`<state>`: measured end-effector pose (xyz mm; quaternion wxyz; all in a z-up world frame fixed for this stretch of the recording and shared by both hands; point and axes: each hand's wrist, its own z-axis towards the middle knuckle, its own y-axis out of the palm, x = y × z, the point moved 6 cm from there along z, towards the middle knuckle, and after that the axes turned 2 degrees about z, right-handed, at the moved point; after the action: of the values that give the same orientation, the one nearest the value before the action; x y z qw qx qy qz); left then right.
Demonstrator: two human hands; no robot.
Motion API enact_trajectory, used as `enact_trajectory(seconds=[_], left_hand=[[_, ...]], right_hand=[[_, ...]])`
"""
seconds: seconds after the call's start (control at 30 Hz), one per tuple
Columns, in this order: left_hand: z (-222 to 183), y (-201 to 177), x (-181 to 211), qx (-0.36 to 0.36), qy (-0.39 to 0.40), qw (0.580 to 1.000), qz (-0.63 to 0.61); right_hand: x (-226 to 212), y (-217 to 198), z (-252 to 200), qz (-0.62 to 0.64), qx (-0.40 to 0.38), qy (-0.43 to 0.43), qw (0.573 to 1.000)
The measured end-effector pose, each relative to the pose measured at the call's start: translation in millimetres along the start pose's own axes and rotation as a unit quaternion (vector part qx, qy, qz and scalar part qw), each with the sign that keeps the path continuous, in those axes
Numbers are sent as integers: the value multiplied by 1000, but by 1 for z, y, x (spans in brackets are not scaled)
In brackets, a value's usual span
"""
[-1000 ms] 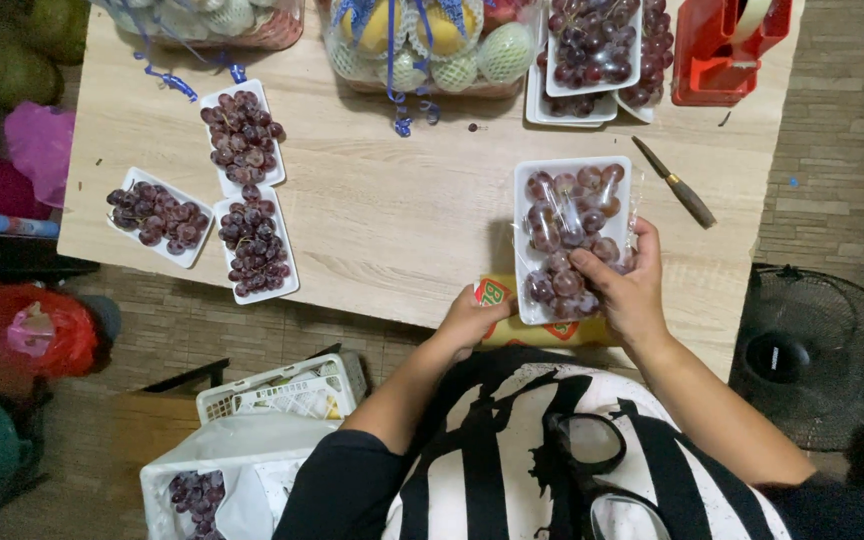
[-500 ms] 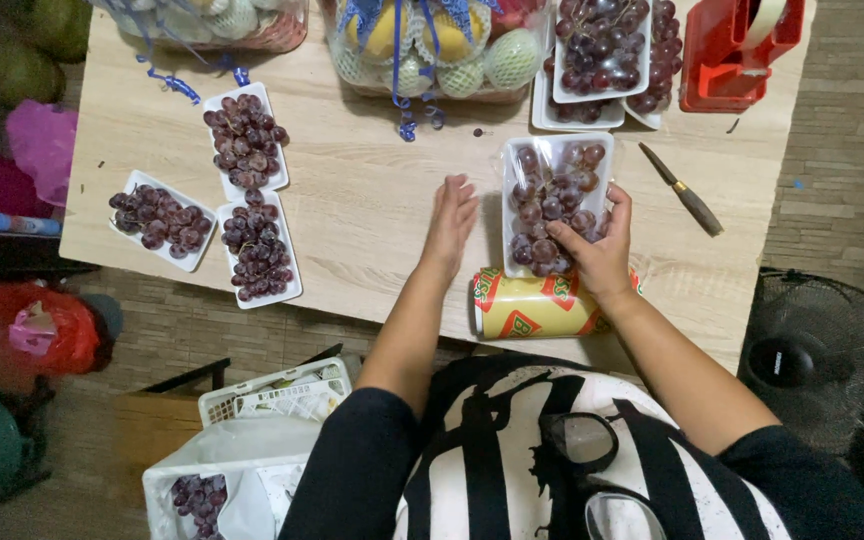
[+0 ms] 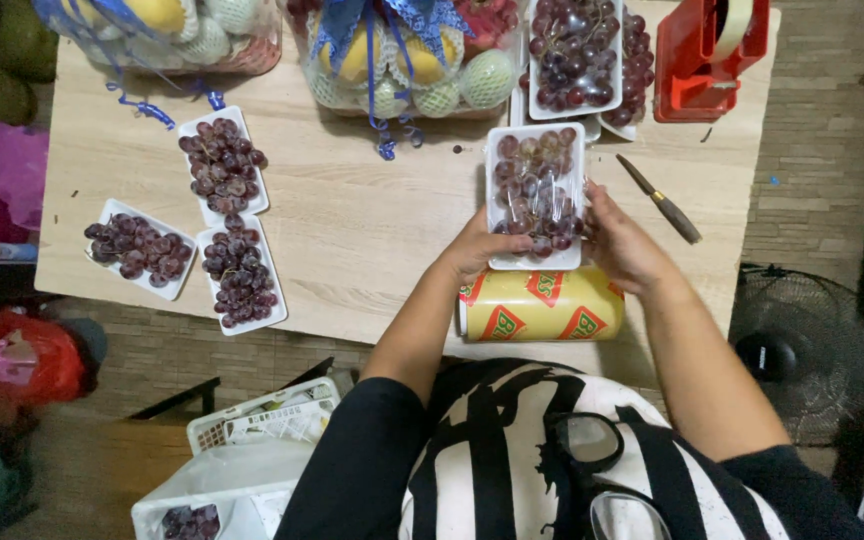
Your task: Wrapping individual trays of grapes with plastic film for retail packaging.
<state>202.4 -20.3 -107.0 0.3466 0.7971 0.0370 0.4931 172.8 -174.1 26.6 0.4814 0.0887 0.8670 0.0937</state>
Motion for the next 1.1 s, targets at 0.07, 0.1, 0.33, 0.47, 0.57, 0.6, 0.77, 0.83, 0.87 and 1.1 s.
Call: enact_trajectory(seconds=[0.07, 0.1, 0.33, 0.47, 0.57, 0.6, 0.77, 0.83, 0.87, 1.1], left_hand=[[-6, 14, 19, -7, 2, 1000, 13], [-11, 20, 30, -13, 4, 1000, 27], [-12, 6, 29, 25, 36, 997, 68], [-17, 18, 37, 23, 37, 996, 79], [-18, 16, 33, 24, 33, 996, 85], [-18, 12, 32, 23, 36, 995, 86], [-7, -19, 8, 34, 59, 996, 62], [-10, -12, 14, 35, 61, 995, 64], [-14, 0, 21, 22, 57, 997, 56], [-16, 13, 31, 11, 81, 995, 52]], right_hand=[[-2, -53, -4, -16, 8, -22, 1000], [-6, -78, -4, -29, 14, -45, 998], [93, -222, 63, -676, 218, -140, 690], [107, -238, 55, -633, 249, -179, 711], [81, -207, 0, -533, 209, -113, 812], [70, -191, -22, -485, 184, -121, 846], [47, -107, -85, -592, 31, -172, 786], [49, -76, -87, -645, -3, -222, 732], [50, -60, -86, -664, -13, -263, 700], [62, -8, -70, -738, -65, -288, 607]])
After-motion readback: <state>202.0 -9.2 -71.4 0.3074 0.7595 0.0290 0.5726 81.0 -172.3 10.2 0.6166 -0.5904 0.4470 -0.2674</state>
